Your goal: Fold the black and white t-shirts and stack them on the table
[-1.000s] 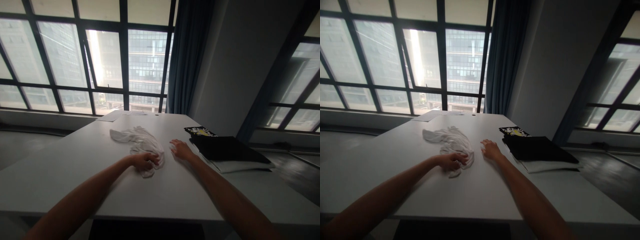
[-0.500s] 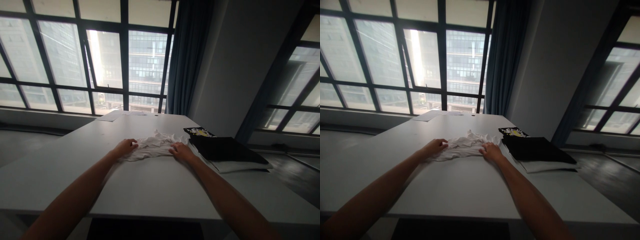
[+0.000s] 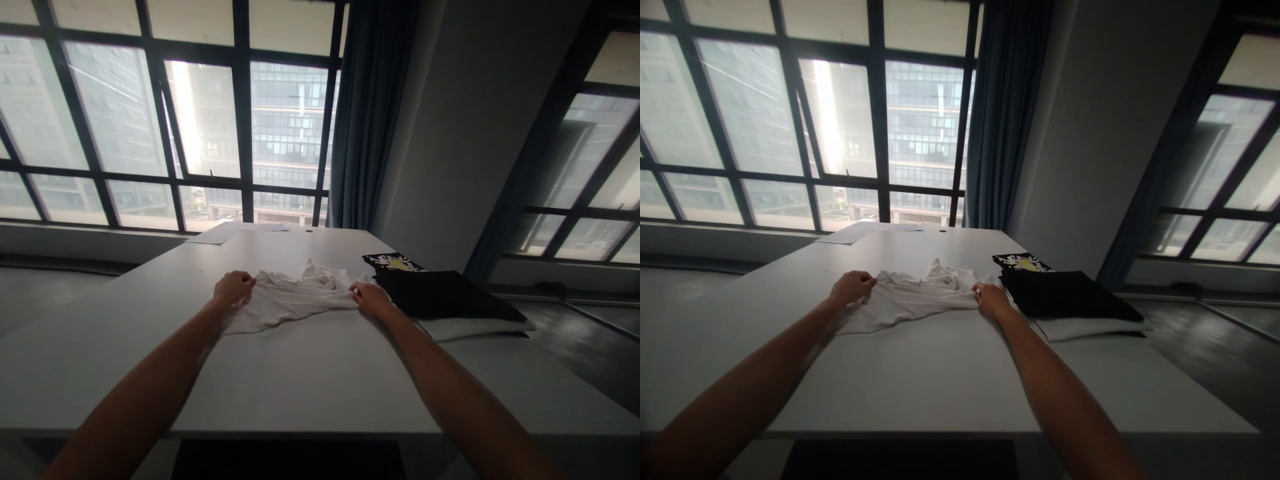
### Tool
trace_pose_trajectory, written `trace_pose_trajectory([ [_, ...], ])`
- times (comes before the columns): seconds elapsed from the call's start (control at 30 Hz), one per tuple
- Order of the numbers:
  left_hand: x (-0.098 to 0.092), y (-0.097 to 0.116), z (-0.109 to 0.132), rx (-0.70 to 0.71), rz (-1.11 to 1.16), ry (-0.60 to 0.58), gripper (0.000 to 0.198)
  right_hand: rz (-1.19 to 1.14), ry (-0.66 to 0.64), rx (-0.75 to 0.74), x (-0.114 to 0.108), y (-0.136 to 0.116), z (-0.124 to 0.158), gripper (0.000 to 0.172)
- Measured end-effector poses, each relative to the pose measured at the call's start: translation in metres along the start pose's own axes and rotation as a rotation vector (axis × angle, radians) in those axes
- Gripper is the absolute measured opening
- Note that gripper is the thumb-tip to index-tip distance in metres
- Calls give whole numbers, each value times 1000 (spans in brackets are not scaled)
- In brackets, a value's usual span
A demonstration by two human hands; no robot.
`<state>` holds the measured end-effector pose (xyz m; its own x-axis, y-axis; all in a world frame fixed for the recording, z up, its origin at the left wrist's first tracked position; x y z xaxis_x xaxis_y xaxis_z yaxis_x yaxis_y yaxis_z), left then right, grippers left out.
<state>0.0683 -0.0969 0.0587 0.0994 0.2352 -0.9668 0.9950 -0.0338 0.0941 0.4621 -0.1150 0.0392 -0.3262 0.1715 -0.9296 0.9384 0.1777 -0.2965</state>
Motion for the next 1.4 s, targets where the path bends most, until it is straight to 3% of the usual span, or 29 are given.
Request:
trace_pose_trajectory([
  [0.17,-2,-43,0,-57,100,-19,34,41,-51,79,-7,13,1,29],
  [0.3,3,-53,2,-64,112,-42,35,28,-104,72,-12,16,3,24],
  [0.43,17,-25,-1,-13,57,-109,47,19,-151,27,-14,6,8,38],
  [0.53,23,7,1,160,-11,-92,50,-75,-243,-21,-12,-9,13,55],
  [0.6,24,20,4,265,17,-82,43,-135,-183,-62,-14,-18,14,55],
  [0.7,20,28,9,369,150,-89,37,-206,7,-156,-17,-27,14,33],
  [0.77,14,28,8,398,233,-35,35,-231,9,-224,-12,-29,14,40],
  [0.87,5,16,3,262,207,93,33,-184,-53,-184,-4,-27,11,47],
  [1.0,-2,-11,-4,-23,126,208,32,-30,-82,-20,-5,-23,8,35],
  [1.13,-9,-33,-4,-191,157,269,31,75,-130,35,-12,-26,11,29],
  [1.2,-14,-38,-2,-235,185,310,30,102,-89,54,-19,-29,13,31],
  [1.4,-27,-38,6,-301,270,452,29,53,197,220,-45,-19,17,39],
])
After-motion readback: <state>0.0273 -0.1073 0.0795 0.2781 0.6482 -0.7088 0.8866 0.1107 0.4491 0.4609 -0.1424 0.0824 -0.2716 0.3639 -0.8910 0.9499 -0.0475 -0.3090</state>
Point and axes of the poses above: each hand's wrist, its own z-axis away from the middle knuckle, its own x-axis out of the palm, y = z × x, the point moved 4 cm from there along -z, towards the middle knuckle, and after that the axes turned 14 degrees about -z, right-handed, at the moved point
